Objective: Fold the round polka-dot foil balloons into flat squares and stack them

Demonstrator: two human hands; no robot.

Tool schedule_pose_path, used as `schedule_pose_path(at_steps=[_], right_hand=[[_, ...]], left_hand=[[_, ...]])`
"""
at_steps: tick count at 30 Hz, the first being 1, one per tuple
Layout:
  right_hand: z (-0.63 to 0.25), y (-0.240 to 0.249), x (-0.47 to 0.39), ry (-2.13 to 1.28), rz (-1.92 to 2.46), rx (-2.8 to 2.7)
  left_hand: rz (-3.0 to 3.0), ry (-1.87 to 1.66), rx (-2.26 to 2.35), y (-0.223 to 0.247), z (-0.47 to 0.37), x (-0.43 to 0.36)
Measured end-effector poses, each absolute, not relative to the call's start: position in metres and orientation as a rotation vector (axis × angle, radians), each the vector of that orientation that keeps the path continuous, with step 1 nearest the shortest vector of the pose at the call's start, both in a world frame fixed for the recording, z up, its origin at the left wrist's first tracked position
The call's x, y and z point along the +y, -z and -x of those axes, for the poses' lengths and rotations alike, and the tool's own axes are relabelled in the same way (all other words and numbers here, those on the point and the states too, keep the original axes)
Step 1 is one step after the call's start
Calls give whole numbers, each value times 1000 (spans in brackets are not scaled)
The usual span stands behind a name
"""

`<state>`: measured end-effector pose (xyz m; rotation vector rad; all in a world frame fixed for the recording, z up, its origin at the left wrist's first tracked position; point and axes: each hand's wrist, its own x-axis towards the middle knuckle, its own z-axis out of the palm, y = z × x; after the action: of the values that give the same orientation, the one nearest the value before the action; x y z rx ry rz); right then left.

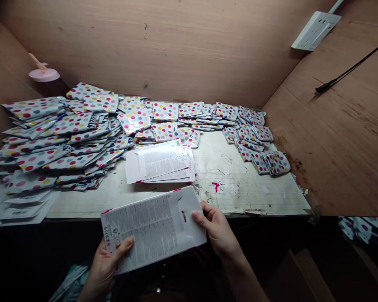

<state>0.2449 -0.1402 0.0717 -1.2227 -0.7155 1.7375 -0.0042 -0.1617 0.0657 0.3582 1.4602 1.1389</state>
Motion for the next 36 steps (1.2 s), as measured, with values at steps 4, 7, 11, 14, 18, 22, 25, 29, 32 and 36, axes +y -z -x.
schedule_pose_path(at_steps=[4,7,11,14,18,22,25,29,32,36], right_hand=[[-244,-67,-138,-1847,1171,-518],[-242,-64,-142,-1893,1156,-450],[-233,-53,-160,-1903,1185,-406],[-227,-44,-176,-1956,1154,-352],[-225,-43,-186,-2074,1027,-162],[-225,-50,-186,-2090,982,-91],[-225,-54,-184,-2099,979,-138],[-227,-65,-180,-2017,1028,-383],[-229,-74,-176,-1890,1148,-774],[-226,-70,-176,-1462,1383,-1189]], left_hand=[[-370,-1128,1479,-63,7,-165],[-367,-1110,1507,-60,12,-172],[-368,-1059,1564,-54,24,-187],[-357,-1011,1564,-49,31,-198],[-283,-930,1496,-48,33,-203],[-270,-921,1504,-51,32,-200],[-274,-936,1508,-55,31,-197],[-285,-980,1514,-58,30,-192],[-290,-1004,1535,-56,30,-192],[-304,-1045,1575,-48,35,-199]])
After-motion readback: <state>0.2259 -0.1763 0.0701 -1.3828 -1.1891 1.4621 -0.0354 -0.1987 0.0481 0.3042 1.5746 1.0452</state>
